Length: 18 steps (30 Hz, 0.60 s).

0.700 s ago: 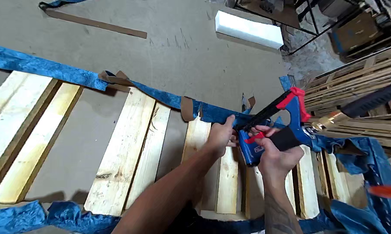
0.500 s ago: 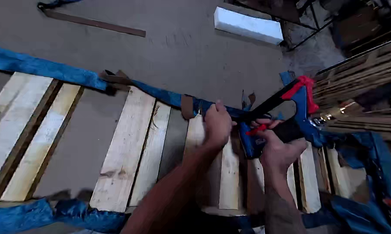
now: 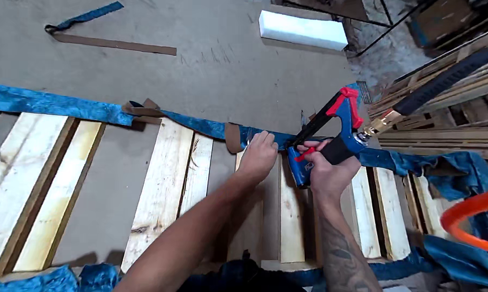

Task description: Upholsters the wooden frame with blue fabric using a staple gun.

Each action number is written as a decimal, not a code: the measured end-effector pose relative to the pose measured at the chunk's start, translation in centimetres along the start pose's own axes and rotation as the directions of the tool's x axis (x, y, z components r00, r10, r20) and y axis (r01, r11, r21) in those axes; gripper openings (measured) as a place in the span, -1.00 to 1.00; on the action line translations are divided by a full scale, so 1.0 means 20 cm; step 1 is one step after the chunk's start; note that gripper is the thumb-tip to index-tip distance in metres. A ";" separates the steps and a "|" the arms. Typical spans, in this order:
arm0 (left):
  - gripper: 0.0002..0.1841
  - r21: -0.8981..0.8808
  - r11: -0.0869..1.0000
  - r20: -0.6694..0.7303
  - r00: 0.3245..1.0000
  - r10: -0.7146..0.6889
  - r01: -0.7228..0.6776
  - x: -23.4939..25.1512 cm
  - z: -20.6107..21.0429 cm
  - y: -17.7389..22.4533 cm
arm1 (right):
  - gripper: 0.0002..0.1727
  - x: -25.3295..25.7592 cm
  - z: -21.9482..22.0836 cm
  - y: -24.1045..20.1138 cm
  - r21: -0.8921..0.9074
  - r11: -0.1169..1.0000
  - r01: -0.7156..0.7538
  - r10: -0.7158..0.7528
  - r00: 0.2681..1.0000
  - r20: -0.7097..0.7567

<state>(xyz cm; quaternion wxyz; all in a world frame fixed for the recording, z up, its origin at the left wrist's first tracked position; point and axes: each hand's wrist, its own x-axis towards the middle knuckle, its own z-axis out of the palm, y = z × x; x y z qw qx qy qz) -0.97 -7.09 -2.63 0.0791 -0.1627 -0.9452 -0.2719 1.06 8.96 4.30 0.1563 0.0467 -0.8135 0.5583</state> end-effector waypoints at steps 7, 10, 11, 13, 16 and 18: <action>-0.82 0.029 0.995 0.047 0.995 0.091 -0.092 -0.05 -0.01 -0.05 | -0.84 0.03 0.07 0.04 -0.141 0.986 -0.088 0.095 0.994 0.044; -0.82 0.010 0.994 -0.031 0.994 0.109 -0.108 -0.10 0.00 -0.05 | -0.85 0.04 0.09 0.01 -0.163 0.981 -0.107 0.113 0.993 0.028; -0.81 0.017 0.995 -0.067 0.993 0.100 -0.099 -0.10 0.02 -0.06 | -0.81 0.04 0.11 -0.02 -0.125 0.987 -0.100 0.104 0.994 0.024; -0.76 0.022 0.997 -0.090 0.993 0.071 -0.069 -0.12 0.03 -0.07 | -0.74 0.04 0.14 -0.04 -0.078 0.995 -0.065 0.068 0.997 0.045; -0.71 0.016 1.000 -0.073 0.997 0.027 -0.025 -0.18 0.03 -0.06 | -0.80 0.05 0.15 0.01 -0.197 0.979 -0.050 0.064 0.996 0.064; -0.72 0.003 1.000 -0.085 0.996 0.013 -0.012 -0.23 0.03 -0.05 | -0.83 0.07 0.15 0.03 -0.210 0.976 -0.057 0.074 0.995 0.070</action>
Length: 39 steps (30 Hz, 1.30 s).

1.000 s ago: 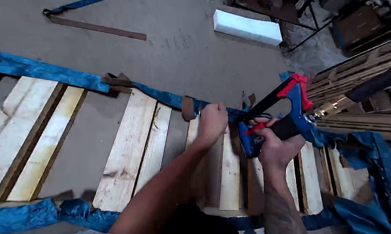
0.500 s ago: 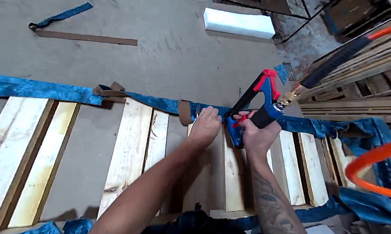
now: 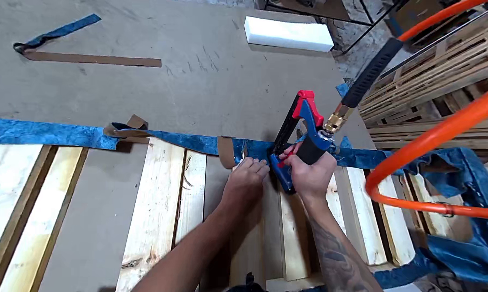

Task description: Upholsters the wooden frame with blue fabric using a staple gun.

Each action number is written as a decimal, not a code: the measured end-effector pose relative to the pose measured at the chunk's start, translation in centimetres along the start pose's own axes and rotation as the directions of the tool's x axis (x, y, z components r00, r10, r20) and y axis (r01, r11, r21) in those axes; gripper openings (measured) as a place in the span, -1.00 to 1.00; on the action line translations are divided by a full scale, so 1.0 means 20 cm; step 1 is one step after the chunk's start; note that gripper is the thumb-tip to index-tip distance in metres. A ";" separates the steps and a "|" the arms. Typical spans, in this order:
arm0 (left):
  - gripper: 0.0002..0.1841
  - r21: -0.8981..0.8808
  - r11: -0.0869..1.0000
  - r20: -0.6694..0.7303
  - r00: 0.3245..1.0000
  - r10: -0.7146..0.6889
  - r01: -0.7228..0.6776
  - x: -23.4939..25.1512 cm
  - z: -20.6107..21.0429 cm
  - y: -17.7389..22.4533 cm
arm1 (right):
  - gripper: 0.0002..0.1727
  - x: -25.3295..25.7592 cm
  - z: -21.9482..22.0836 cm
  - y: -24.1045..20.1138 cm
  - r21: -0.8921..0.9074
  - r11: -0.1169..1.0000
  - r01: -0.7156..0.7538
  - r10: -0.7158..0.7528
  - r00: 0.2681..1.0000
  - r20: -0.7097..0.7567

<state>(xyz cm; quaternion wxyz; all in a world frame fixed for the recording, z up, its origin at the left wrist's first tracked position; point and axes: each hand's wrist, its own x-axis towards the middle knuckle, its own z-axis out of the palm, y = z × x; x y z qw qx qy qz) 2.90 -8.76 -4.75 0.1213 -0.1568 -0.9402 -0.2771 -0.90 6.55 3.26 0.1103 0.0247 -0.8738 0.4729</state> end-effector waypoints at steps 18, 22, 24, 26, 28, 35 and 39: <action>-0.32 -0.611 -0.386 0.791 0.555 -0.258 0.692 0.28 0.11 0.53 | -0.70 -0.10 -0.72 0.11 0.188 0.975 0.116 -0.046 0.939 -0.340; -0.32 -0.605 -0.541 0.796 0.426 -0.430 0.584 0.47 0.25 0.62 | -0.71 -0.17 -0.89 0.19 0.220 0.970 0.109 -0.010 0.913 -0.409; -0.46 -0.631 -0.556 0.769 0.348 -0.536 0.541 0.53 0.31 0.65 | -0.72 -0.20 -0.90 0.21 0.247 0.966 0.078 0.031 0.912 -0.408; -0.52 -0.697 -0.459 0.687 0.330 -0.647 0.551 0.56 0.38 0.64 | -0.75 -0.20 -0.89 0.22 0.276 0.960 0.045 0.070 0.917 -0.393; -0.48 -0.719 -0.226 0.576 0.381 -0.724 0.658 0.53 0.42 0.63 | -0.74 -0.17 -0.86 0.22 0.299 0.953 0.043 0.073 0.928 -0.366; -0.39 -0.625 0.010 0.628 0.510 -0.587 0.781 0.40 0.36 0.60 | -0.77 0.12 -0.83 0.17 0.245 0.958 -0.149 0.174 0.981 -0.086; -0.41 -0.521 0.139 0.636 0.492 -0.595 0.842 0.42 0.33 0.57 | -0.75 0.56 -0.79 0.07 0.174 0.873 -0.455 0.445 0.890 0.097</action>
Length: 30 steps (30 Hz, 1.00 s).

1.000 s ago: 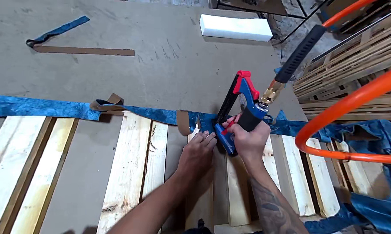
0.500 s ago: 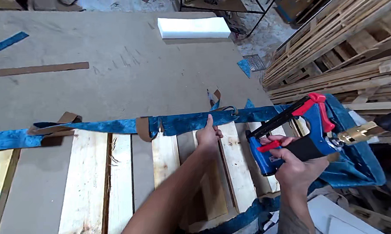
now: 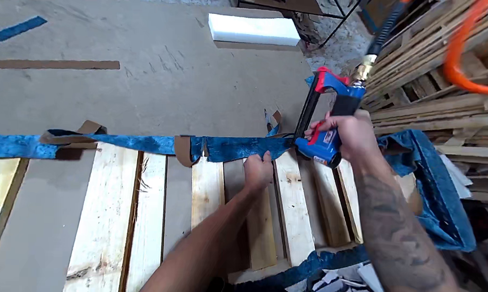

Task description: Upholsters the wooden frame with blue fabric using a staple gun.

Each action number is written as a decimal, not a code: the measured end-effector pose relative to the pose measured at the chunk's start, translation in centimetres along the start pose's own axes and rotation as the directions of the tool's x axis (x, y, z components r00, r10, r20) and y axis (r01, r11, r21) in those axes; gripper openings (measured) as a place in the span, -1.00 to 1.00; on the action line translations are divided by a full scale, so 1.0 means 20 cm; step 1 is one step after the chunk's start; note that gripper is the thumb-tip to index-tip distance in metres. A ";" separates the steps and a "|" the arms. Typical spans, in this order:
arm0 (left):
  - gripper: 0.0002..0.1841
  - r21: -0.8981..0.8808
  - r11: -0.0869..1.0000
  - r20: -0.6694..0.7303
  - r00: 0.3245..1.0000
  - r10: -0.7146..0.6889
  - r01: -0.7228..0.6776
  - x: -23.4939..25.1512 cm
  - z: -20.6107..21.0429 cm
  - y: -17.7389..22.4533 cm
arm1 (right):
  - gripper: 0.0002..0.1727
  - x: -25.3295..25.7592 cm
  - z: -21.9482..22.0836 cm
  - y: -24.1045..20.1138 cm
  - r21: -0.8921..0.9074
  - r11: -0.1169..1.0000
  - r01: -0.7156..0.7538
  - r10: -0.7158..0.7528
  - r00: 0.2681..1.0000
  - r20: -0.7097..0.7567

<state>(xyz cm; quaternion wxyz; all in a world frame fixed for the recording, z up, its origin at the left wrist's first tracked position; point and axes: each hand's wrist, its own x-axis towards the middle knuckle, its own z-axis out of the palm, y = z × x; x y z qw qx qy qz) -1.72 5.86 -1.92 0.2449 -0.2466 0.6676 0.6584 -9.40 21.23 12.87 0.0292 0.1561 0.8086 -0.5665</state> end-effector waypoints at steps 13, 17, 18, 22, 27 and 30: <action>-0.40 -0.140 0.990 0.096 0.995 -0.012 0.026 -0.02 -0.03 -0.03 | -0.76 0.17 0.28 -0.04 -0.383 0.916 -0.121 0.151 0.987 0.049; -0.43 -0.196 0.979 0.101 0.994 -0.033 0.052 0.03 -0.01 -0.03 | -0.86 0.04 0.27 0.01 -0.280 0.957 0.073 -0.060 0.997 0.054; -0.44 -0.217 0.974 0.111 0.993 -0.039 0.063 0.03 -0.01 -0.03 | -0.88 -0.01 0.27 0.04 -0.249 0.962 0.109 -0.096 0.993 0.062; -0.45 -0.265 0.960 0.155 0.986 -0.055 0.095 0.03 -0.03 -0.03 | -0.85 -0.12 0.35 0.15 -0.221 0.952 0.211 -0.216 0.976 0.004; -0.47 -0.303 0.941 0.228 0.970 -0.085 0.153 0.05 -0.04 -0.02 | -0.88 -0.24 0.42 0.24 -0.357 0.897 0.261 -0.312 0.946 -0.091; -0.45 -0.260 0.955 0.220 0.972 -0.085 0.142 0.05 -0.05 -0.02 | -0.89 -0.25 0.46 0.30 -0.329 0.880 0.342 -0.402 0.906 -0.135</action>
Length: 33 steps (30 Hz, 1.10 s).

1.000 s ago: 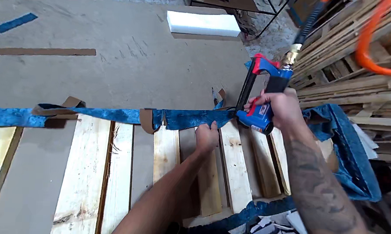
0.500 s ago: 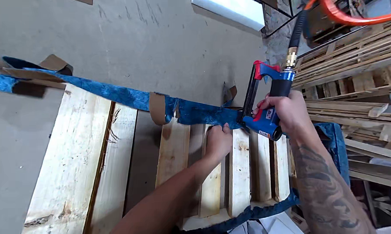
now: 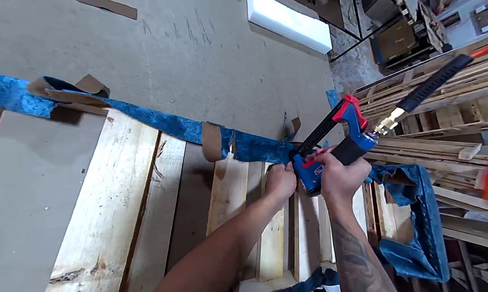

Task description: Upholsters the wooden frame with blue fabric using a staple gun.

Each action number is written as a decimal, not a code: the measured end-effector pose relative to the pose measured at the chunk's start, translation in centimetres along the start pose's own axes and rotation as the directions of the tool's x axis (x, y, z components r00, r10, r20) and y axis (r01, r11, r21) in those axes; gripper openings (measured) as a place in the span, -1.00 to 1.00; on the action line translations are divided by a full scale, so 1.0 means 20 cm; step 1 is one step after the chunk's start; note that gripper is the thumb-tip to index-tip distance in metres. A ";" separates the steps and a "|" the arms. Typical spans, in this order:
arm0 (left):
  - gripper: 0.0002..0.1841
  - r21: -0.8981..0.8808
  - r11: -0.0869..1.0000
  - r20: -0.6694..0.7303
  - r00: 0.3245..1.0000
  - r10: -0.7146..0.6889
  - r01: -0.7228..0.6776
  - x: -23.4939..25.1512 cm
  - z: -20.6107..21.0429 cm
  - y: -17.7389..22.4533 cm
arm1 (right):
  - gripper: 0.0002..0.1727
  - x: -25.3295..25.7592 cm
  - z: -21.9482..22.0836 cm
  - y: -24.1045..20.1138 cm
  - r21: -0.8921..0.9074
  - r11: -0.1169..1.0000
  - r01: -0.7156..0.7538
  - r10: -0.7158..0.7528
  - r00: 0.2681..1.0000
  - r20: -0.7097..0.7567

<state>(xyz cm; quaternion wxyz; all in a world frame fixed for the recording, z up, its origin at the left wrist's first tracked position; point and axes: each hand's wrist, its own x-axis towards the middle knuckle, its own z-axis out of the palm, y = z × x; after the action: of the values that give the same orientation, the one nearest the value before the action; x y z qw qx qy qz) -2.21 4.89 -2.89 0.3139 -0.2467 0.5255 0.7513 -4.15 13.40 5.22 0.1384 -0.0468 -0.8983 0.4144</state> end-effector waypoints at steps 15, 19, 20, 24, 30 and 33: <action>-0.61 0.492 0.819 0.112 0.955 0.275 -0.294 -0.32 -0.14 0.14 | -0.80 -0.32 -0.35 0.14 0.506 0.862 -0.006 -0.008 1.000 0.026; -0.50 0.918 0.286 -0.017 0.694 0.719 -0.274 -0.57 -0.57 0.29 | -0.76 -0.58 -0.53 0.35 0.608 0.774 -0.176 0.186 0.981 0.047; -0.25 0.972 0.202 -0.066 0.674 0.736 -0.124 -0.59 -0.71 0.35 | -0.76 -0.63 -0.56 0.40 0.639 0.751 -0.167 0.201 0.979 0.020; -0.11 0.991 -0.119 0.043 0.710 0.703 0.058 -0.50 -1.09 0.36 | -0.70 -0.75 -0.57 0.61 0.736 0.676 -0.051 0.061 0.998 0.013; -0.76 0.929 0.018 0.189 0.515 0.836 -0.371 -0.57 -0.87 0.20 | -0.76 -0.76 -0.56 0.68 0.774 0.628 -0.081 0.093 0.995 0.028; -0.74 0.868 0.064 0.374 0.734 0.567 -0.492 -0.74 -0.60 0.06 | -0.75 -0.80 -0.55 0.63 0.772 0.633 -0.052 0.090 0.996 -0.007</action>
<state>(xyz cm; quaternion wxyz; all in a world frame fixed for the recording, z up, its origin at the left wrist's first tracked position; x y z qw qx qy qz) 7.54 -9.83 4.37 0.0820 0.1688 0.9182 0.3489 13.87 26.58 -0.82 0.1487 -0.0278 -0.6298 0.7619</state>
